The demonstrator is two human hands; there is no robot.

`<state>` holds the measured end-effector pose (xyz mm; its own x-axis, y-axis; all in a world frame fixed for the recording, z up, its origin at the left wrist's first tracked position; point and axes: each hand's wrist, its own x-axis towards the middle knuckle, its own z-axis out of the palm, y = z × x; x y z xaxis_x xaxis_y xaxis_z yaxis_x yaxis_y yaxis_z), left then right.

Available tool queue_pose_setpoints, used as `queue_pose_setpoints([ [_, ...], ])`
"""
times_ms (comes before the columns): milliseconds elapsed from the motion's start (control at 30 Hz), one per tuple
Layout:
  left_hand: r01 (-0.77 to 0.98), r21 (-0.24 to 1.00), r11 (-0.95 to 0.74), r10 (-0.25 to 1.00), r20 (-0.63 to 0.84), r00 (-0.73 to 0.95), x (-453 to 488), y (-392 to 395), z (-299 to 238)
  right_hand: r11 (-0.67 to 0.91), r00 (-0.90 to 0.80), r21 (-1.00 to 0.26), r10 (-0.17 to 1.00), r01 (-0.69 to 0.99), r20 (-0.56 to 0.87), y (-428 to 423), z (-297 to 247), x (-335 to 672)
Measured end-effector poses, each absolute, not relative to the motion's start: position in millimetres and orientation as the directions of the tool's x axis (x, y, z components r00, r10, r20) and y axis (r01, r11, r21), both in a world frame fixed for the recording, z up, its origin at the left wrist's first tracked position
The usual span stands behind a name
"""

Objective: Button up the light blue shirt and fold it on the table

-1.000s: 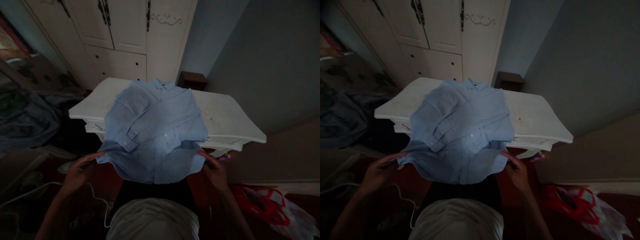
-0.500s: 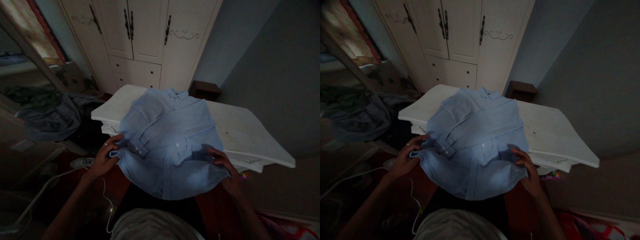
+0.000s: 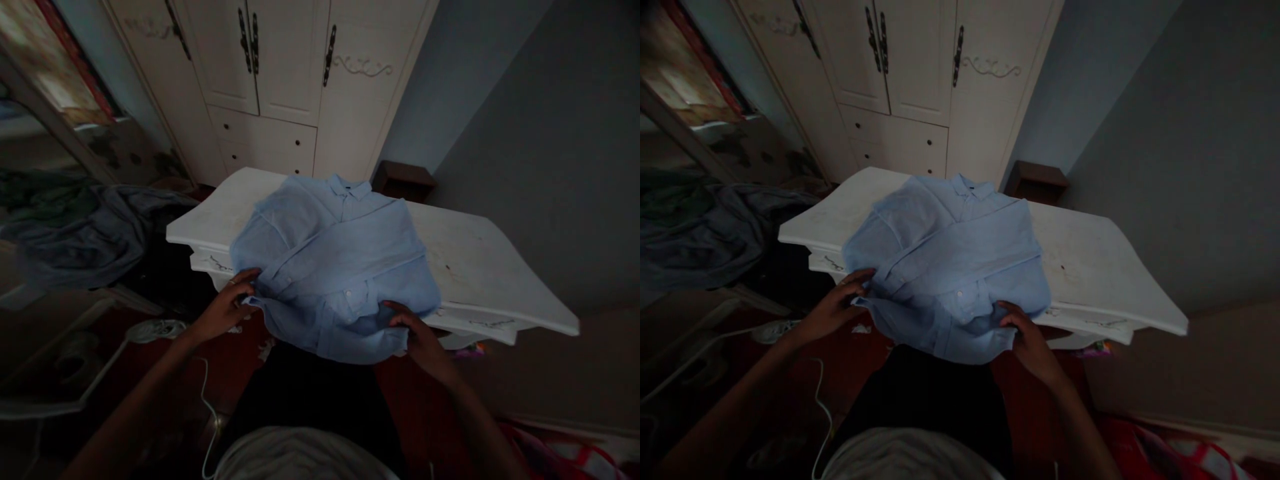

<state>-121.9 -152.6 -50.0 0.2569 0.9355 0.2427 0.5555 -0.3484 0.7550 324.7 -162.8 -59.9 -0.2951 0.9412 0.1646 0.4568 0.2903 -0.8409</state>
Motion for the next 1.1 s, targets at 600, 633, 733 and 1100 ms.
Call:
queue_pose_setpoints([
  [600,0.593,0.739,-0.32,0.939,0.33,0.095,-132.9,-173.7,-28.7,0.294,-0.368,-0.829,0.923,0.476,0.116,-151.6,-38.0,320.1],
  [633,0.579,0.752,-0.317,0.938,0.338,0.075,-134.4,-178.8,-24.4,0.316,-0.368,-0.823,0.919,0.471,0.142,-153.2,-33.1,323.4],
  [733,0.483,0.821,-0.303,0.927,0.373,-0.052,-136.1,-193.8,-7.9,0.339,-0.342,-0.835,0.919,0.433,0.196,-159.7,-8.4,337.2],
  [1100,0.107,0.891,-0.44,0.611,0.385,-0.691,-98.9,-175.1,77.8,0.528,-0.095,-0.789,0.845,0.315,0.527,-128.1,82.3,366.7],
])
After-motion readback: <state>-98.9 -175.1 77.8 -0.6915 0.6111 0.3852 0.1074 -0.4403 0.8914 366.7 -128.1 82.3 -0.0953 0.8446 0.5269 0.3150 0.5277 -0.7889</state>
